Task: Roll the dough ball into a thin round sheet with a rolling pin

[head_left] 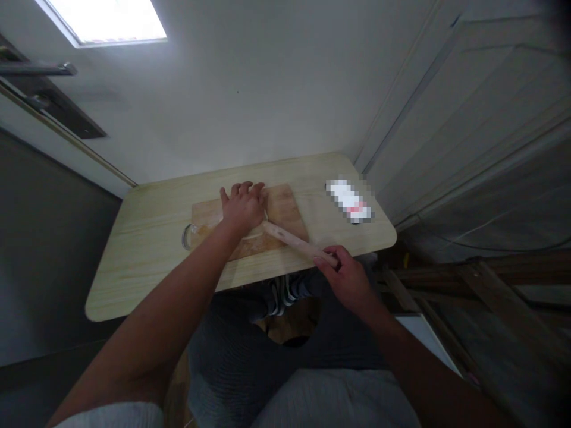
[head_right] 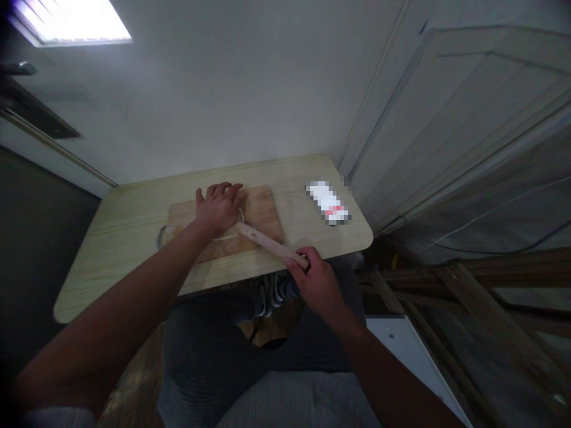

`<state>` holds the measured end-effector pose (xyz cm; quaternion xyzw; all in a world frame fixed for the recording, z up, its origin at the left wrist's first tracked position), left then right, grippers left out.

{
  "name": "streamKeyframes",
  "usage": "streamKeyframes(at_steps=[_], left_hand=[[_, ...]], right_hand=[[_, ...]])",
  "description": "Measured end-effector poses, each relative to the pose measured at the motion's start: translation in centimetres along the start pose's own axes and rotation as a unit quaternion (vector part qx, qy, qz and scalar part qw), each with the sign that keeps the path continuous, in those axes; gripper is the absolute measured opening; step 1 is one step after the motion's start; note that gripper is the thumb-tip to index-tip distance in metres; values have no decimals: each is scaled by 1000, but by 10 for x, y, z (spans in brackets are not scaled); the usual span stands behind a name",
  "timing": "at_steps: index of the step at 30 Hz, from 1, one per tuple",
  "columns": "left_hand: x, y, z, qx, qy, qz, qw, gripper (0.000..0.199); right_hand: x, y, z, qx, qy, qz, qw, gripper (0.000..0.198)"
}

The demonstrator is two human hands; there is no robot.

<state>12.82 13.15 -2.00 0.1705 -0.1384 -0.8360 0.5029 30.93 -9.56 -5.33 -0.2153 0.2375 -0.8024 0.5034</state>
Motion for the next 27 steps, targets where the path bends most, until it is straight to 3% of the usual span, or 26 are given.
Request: streamKeyframes(at_steps=[7,12,27], left_hand=[[-21,7,-11,2,11,-4,1000,51],[-34,11,-14,-2,40,3,999,50],[-56,17,-16,-20,84,54,995,49]], right_hand=[[-13,8,15,109,46,-28,993,50],[-27,11,22,129,69,-23,989,49],[-45,11,24,190,60,-34,979,47]])
Point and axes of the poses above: each hand's wrist, its own x-axis away from the middle knuckle, its own z-axis out of the back of the hand, y = z × x, the point moved 5 cm from there along -x, towards the middle knuckle, and after that the axes turned 15 degrees about x, right-handed, at the moved point
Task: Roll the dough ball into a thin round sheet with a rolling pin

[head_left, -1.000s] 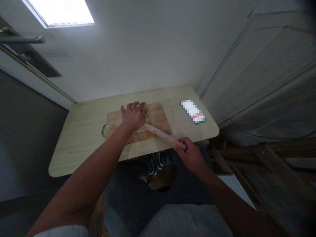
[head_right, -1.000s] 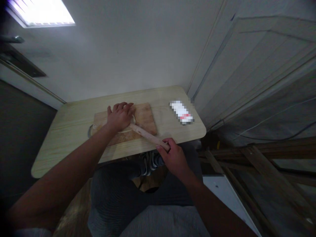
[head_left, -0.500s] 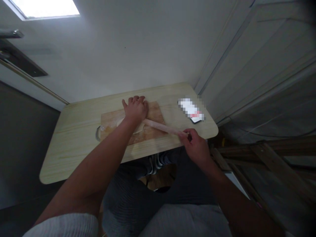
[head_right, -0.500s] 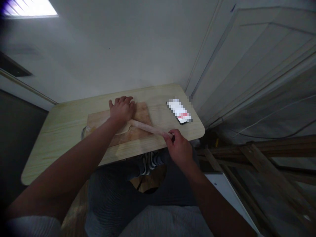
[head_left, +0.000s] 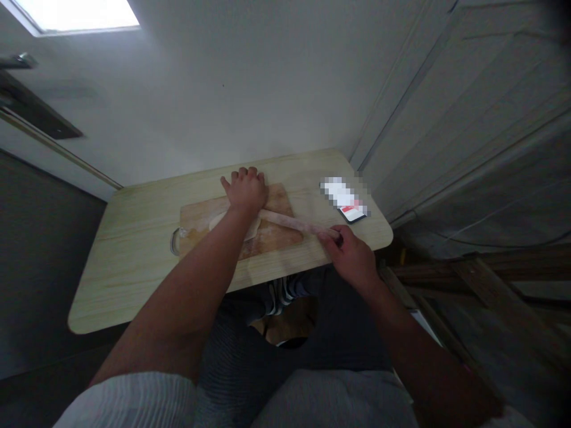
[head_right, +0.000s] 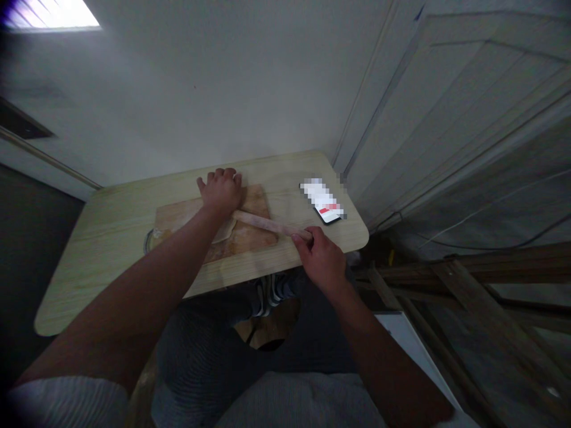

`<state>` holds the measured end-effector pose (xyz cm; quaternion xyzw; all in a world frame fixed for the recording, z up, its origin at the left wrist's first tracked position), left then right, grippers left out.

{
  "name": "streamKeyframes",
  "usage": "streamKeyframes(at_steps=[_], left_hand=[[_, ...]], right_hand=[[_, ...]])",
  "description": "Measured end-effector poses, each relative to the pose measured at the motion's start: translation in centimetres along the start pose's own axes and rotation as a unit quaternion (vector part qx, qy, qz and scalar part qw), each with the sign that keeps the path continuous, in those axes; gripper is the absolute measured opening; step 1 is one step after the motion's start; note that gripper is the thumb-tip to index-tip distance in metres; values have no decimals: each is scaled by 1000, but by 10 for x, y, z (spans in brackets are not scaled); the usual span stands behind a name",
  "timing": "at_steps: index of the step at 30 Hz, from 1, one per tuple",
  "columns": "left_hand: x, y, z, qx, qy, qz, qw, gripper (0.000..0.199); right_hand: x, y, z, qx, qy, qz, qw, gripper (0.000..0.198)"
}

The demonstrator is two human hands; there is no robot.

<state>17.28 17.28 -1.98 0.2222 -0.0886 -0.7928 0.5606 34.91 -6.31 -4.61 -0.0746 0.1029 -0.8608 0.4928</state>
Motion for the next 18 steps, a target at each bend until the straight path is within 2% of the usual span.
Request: streamKeyframes(at_steps=[10,18], left_hand=[[-10,3,-7,5,-2,-4,1000,49],[5,7,1,8,-17,-37,999,49]], right_hand=[[-5,0,-2,25,-1,6,1000,50],[-2,1,-2,7,-1,1,1000,46]])
Point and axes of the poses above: each hand's wrist, its own x-axis away from the middle knuckle, its own z-axis out of the back of the hand, y = z × x, the point moved 5 cm from there along -x, towards the middle knuckle, and after that the axes turned 15 degrees about x, right-handed, at the moved point
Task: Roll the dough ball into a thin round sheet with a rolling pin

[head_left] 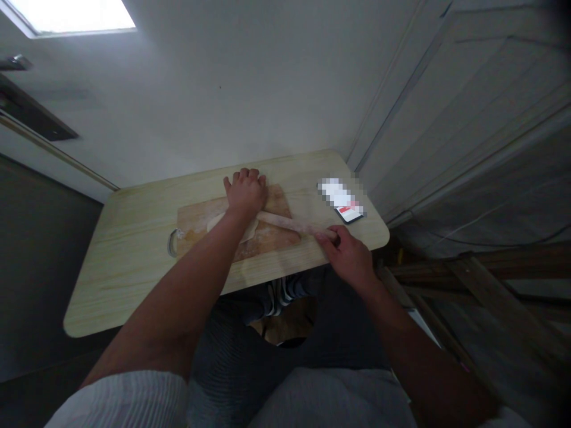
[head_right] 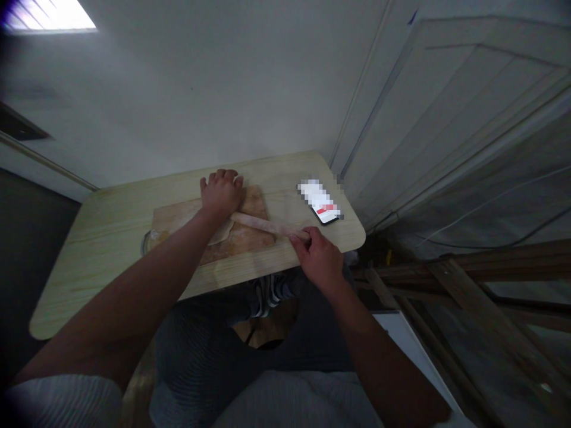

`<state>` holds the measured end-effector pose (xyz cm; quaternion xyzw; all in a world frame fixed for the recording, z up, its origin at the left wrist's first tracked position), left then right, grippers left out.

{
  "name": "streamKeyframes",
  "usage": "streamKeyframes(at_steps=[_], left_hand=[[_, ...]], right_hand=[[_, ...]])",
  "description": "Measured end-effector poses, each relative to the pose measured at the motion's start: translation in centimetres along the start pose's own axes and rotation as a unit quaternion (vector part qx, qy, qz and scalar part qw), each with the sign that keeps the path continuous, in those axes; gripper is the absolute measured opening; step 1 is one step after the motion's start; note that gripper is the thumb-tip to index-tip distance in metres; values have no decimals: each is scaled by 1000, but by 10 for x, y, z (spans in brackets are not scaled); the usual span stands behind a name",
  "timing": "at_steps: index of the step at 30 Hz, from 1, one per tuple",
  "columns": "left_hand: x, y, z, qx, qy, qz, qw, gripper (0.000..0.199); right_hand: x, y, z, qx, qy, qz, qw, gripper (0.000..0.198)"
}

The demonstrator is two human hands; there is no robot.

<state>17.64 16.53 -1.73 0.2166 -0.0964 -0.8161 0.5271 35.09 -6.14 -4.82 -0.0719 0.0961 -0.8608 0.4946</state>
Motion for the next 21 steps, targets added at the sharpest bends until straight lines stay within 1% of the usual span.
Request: streamKeyframes(at_steps=[3,6,11,16,21], left_hand=[[9,-1,3,-4,-8,-10,1000,48],[17,-4,5,-4,0,-17,1000,48],[34,-6,12,5,3,-27,1000,48],[51,-8,19,17,-6,-26,1000,49],[69,-12,25,25,-17,-13,999,50]], right_hand=[[2,-1,2,-3,0,1,1000,47],[3,-1,2,-3,5,6,1000,47],[5,0,-3,-19,14,22,999,48],[9,-1,-6,-21,11,55,998,39],[15,-4,-4,-20,-7,73,997,31]])
Point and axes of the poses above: each hand's wrist, its own x-axis away from the middle knuckle, its own z-axis out of the back of the hand, y = z × x, the point moved 5 cm from there along -x, towards the middle knuckle, and after that the axes turned 15 degrees about x, right-handed, at the moved point
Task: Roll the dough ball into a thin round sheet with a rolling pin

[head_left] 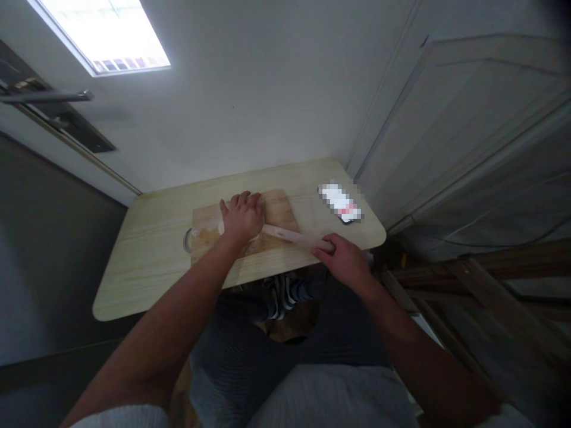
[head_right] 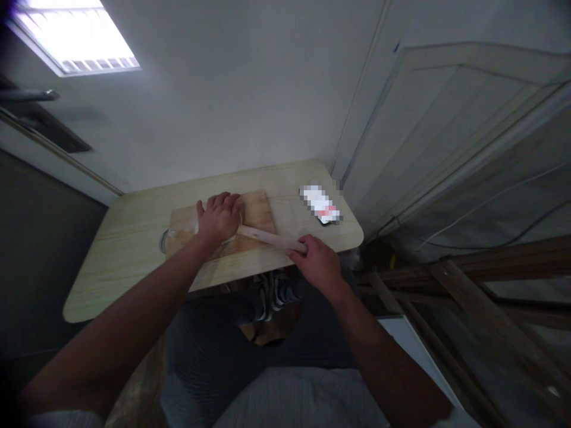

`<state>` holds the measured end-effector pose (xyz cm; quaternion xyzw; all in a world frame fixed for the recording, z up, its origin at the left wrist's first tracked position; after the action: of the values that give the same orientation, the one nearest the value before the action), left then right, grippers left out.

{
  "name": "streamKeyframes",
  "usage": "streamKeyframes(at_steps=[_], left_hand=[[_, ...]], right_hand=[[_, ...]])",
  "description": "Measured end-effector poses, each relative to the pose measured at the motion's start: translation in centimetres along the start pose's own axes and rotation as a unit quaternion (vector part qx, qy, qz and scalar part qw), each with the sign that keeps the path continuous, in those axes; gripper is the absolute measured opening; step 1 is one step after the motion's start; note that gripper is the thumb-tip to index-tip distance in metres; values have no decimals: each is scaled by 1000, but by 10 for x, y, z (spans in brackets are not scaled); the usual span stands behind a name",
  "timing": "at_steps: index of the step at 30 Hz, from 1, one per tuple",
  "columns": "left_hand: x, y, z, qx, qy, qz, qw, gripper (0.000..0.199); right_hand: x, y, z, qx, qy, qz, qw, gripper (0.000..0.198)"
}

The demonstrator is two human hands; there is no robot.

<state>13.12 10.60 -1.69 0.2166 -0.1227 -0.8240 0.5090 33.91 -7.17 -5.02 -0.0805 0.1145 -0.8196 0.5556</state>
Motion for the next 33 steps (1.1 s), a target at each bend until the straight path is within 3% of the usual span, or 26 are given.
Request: streamKeyframes(at_steps=[14,18,21,24,29,33], left_hand=[[65,-19,10,-19,7,-11,1000,52],[70,-26,14,5,9,-20,1000,52],[72,-39,20,24,57,27,998,55],[77,-53,24,25,110,87,990,60],[78,-57,22,35,108,99,989,63],[69,-57,28,80,100,139,982,66]], right_hand=[[19,-27,1,-1,-13,40,999,20],[16,-30,0,12,-52,90,995,20],[8,-26,0,-4,-80,127,989,24],[-4,-18,2,-33,-77,114,990,27],[-24,-16,-1,-67,-41,83,993,33],[-29,-20,-9,9,-17,45,999,37]])
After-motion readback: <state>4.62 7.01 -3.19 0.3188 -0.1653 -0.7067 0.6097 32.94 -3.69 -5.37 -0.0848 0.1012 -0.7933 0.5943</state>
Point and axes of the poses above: each hand's wrist, its own x-axis away from the middle knuckle, its own z-axis out of the back of the hand, y = z × x, the point moved 5 cm from there along -x, towards the middle knuckle, and after that the axes turned 15 degrees about x, right-handed, at the moved point
